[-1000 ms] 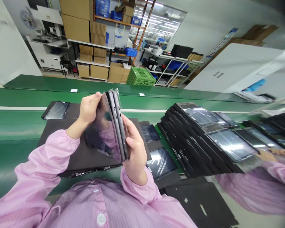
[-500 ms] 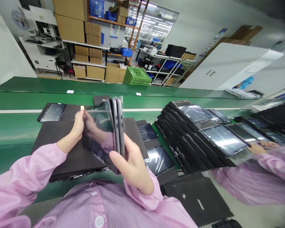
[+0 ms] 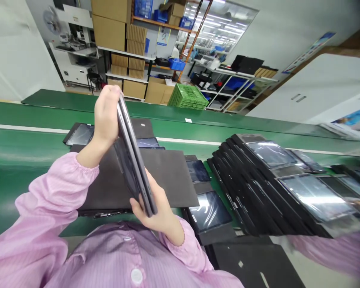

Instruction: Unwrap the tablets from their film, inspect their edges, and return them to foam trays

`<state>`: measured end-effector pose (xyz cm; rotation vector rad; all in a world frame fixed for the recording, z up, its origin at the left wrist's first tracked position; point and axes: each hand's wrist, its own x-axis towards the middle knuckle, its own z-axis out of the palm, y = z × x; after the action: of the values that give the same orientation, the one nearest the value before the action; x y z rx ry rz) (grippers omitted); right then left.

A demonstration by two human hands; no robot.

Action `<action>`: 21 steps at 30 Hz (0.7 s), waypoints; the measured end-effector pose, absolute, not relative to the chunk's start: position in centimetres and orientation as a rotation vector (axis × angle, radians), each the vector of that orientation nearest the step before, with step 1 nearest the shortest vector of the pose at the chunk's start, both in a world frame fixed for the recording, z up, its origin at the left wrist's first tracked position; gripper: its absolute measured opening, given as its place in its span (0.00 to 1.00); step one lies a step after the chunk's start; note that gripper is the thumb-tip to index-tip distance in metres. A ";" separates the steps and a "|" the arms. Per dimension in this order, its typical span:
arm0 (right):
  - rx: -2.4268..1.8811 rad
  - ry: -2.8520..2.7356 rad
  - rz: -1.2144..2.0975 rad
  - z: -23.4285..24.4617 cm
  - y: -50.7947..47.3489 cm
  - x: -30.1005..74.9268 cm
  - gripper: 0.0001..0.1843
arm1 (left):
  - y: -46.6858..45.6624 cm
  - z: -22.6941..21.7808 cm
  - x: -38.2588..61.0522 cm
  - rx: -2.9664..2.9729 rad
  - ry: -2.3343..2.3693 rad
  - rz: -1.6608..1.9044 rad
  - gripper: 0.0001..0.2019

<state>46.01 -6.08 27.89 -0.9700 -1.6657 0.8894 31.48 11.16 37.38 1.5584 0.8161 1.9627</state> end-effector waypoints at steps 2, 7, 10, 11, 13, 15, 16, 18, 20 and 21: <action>-0.929 -1.773 0.909 27.6 -5.8 46.4 0.49 | 11.3 36.8 31.7 1.594 0.794 1.921 0.23; -0.834 -1.645 1.129 27.7 -6.2 47.4 0.42 | 12.6 35.5 32.5 1.506 0.783 1.867 0.25; -0.860 -1.498 1.185 27.9 -6.3 47.3 0.31 | 13.0 35.3 33.1 1.473 0.775 1.845 0.27; -0.870 -1.474 1.191 28.0 -6.3 47.3 0.30 | 13.0 35.3 33.3 1.470 0.772 1.837 0.27; -0.877 -1.449 1.195 28.1 -6.2 47.1 0.28 | 13.1 35.3 33.5 1.464 0.761 1.822 0.28; -0.867 -1.423 1.200 28.2 -6.1 47.0 0.26 | 13.1 35.3 33.7 1.454 0.748 1.813 0.27; -0.860 -1.409 1.200 28.1 -6.1 47.0 0.25 | 13.1 35.3 33.8 1.446 0.742 1.814 0.26; -0.850 -1.387 1.195 28.0 -5.9 47.1 0.25 | 13.0 35.4 33.8 1.438 0.732 1.822 0.24; -0.847 -1.360 1.191 27.8 -5.8 47.3 0.24 | 12.7 35.6 33.9 1.455 0.723 1.824 0.24; -0.849 -1.343 1.197 27.7 -5.8 47.4 0.25 | 12.5 35.7 33.9 1.476 0.719 1.820 0.24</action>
<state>47.37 -5.76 27.70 -0.8486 -1.3430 1.1967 33.92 12.51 35.74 1.4762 0.7189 1.8196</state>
